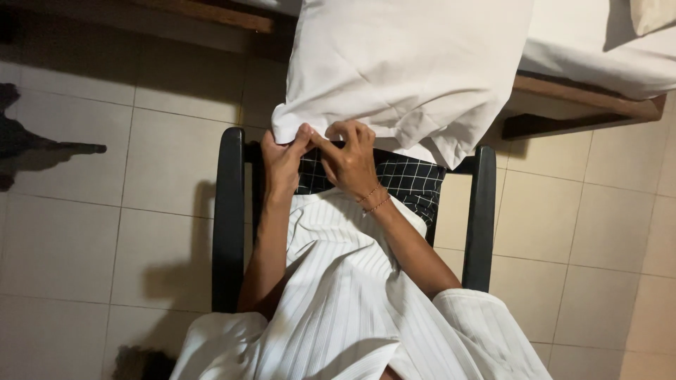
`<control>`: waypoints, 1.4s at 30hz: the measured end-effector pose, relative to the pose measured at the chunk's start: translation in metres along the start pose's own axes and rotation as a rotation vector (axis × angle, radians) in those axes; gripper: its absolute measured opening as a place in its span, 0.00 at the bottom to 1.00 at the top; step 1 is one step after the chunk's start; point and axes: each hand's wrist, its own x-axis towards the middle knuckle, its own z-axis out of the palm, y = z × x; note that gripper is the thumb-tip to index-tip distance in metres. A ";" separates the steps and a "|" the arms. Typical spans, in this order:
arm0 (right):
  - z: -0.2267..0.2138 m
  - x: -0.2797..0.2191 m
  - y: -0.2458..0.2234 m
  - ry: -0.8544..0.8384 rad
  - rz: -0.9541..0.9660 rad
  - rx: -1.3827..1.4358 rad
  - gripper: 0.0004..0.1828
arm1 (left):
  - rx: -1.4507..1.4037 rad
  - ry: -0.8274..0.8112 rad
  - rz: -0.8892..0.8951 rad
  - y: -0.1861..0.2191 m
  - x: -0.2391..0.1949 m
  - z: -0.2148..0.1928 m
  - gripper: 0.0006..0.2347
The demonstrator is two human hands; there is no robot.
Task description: Putting a white pillowcase onto a pillow while sitting in a chair.
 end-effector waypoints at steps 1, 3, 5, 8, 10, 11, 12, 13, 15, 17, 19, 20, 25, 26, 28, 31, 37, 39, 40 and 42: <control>0.002 -0.007 -0.001 0.001 0.004 0.000 0.33 | 0.003 -0.002 -0.003 -0.002 0.001 0.000 0.17; 0.005 -0.018 -0.002 0.086 0.097 0.076 0.24 | -0.044 0.038 -0.034 -0.007 0.005 0.003 0.16; 0.013 -0.032 -0.004 0.089 0.211 0.199 0.17 | -0.017 0.066 -0.041 -0.003 0.008 0.005 0.14; 0.023 -0.052 -0.010 0.020 0.486 0.478 0.07 | 0.083 0.092 -0.018 -0.017 0.011 -0.003 0.12; 0.041 -0.065 -0.005 -0.040 0.641 0.636 0.04 | 0.161 0.082 0.020 -0.027 0.016 -0.005 0.12; 0.054 -0.073 0.001 -0.045 0.699 0.774 0.05 | 0.200 0.123 0.011 -0.029 0.017 -0.004 0.12; 0.067 -0.082 0.006 -0.050 0.755 0.915 0.06 | 0.240 0.166 0.004 -0.030 0.018 -0.004 0.13; 0.074 -0.086 0.011 -0.051 0.754 0.917 0.06 | 0.242 0.168 0.005 -0.033 0.018 -0.003 0.13; 0.088 -0.096 0.022 0.011 0.876 1.261 0.10 | 0.185 0.139 0.030 -0.042 0.016 -0.001 0.14; 0.083 -0.090 0.030 0.035 0.980 1.421 0.13 | 0.105 0.135 0.022 -0.045 0.017 0.003 0.15; 0.078 -0.086 0.037 0.061 1.083 1.582 0.16 | 0.027 0.132 0.012 -0.042 0.015 0.008 0.15; 0.075 -0.084 0.040 0.077 1.113 1.668 0.16 | -0.067 0.085 -0.018 -0.037 0.013 0.011 0.16; 0.067 -0.084 0.043 0.142 1.177 1.808 0.14 | -0.041 0.016 -0.077 -0.031 0.009 0.013 0.20; 0.066 -0.083 0.044 0.195 1.213 1.820 0.14 | 0.045 0.068 -0.031 -0.036 0.012 0.009 0.21; 0.065 -0.084 0.049 0.252 1.248 1.831 0.14 | 0.132 0.117 0.015 -0.039 0.015 0.005 0.22; 0.073 -0.097 0.069 0.417 1.315 1.914 0.16 | 0.136 0.173 0.029 -0.032 0.016 0.000 0.25; 0.089 -0.123 0.104 0.644 1.269 1.870 0.08 | 0.246 0.180 -0.164 -0.016 0.019 -0.003 0.24; 0.096 -0.129 0.109 0.659 1.303 1.846 0.08 | 0.157 0.124 0.015 -0.018 0.018 -0.007 0.25; 0.095 -0.128 0.105 0.659 1.305 1.848 0.08 | 0.159 0.125 0.015 -0.023 0.019 -0.009 0.25; 0.092 -0.125 0.098 0.731 1.321 1.742 0.08 | 0.138 0.169 0.034 -0.036 0.021 -0.012 0.26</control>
